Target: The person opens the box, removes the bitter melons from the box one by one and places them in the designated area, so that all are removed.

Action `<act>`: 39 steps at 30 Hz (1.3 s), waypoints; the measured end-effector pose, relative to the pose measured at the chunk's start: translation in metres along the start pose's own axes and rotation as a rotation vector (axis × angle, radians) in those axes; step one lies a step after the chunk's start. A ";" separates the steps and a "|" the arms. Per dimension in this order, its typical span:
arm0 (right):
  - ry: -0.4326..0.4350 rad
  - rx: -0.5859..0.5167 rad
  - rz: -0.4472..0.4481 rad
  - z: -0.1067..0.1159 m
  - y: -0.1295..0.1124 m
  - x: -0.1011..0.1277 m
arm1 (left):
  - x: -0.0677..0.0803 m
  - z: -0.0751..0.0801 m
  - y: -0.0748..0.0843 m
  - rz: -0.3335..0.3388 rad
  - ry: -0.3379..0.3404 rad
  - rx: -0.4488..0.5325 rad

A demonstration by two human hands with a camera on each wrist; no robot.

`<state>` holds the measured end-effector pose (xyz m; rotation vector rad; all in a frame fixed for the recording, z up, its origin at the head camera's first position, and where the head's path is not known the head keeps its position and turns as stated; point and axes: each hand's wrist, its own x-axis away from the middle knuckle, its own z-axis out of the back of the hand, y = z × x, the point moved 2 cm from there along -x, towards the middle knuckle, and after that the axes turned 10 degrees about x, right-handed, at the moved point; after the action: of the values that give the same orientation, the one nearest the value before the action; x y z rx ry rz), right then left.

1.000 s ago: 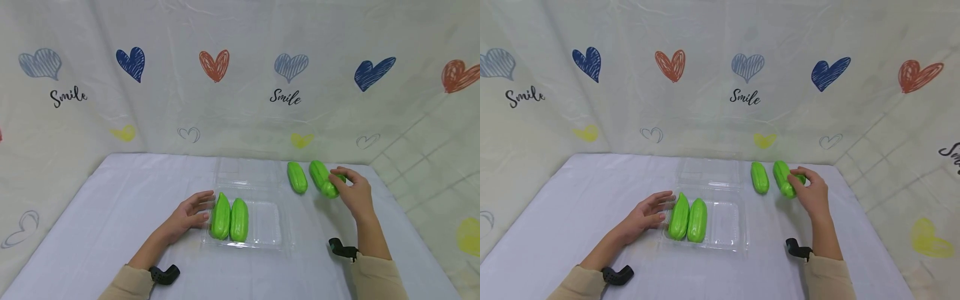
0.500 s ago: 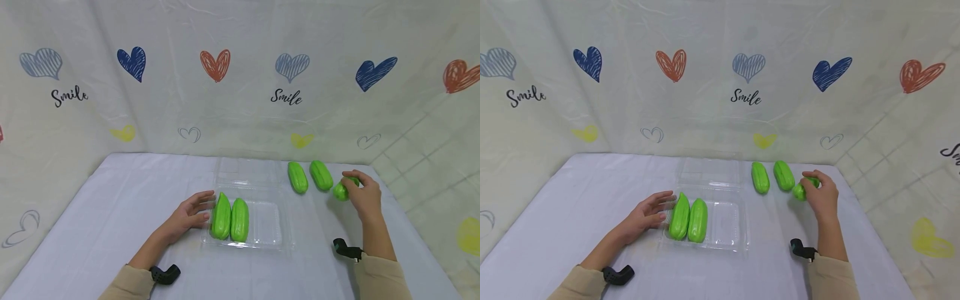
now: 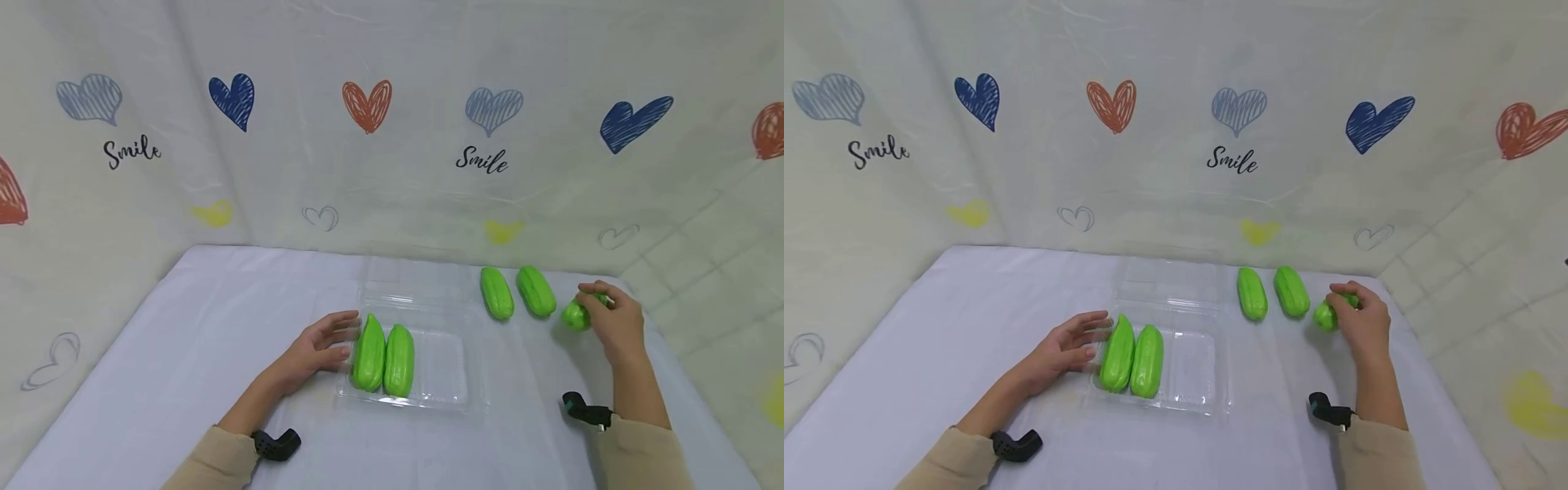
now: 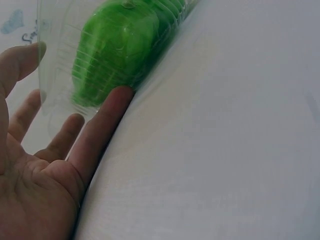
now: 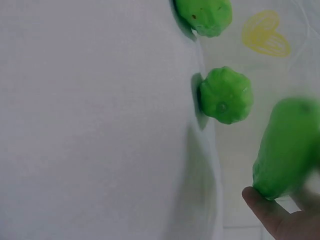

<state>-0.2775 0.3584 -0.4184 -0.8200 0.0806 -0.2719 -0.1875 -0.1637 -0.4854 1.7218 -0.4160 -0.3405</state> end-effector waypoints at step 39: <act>-0.195 0.424 0.198 -0.004 0.008 -0.077 | -0.001 -0.002 0.001 -0.001 0.004 -0.003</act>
<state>-0.3504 0.3816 -0.4291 -0.4088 -0.0771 -0.0171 -0.1872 -0.1617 -0.4840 1.7193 -0.4113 -0.3381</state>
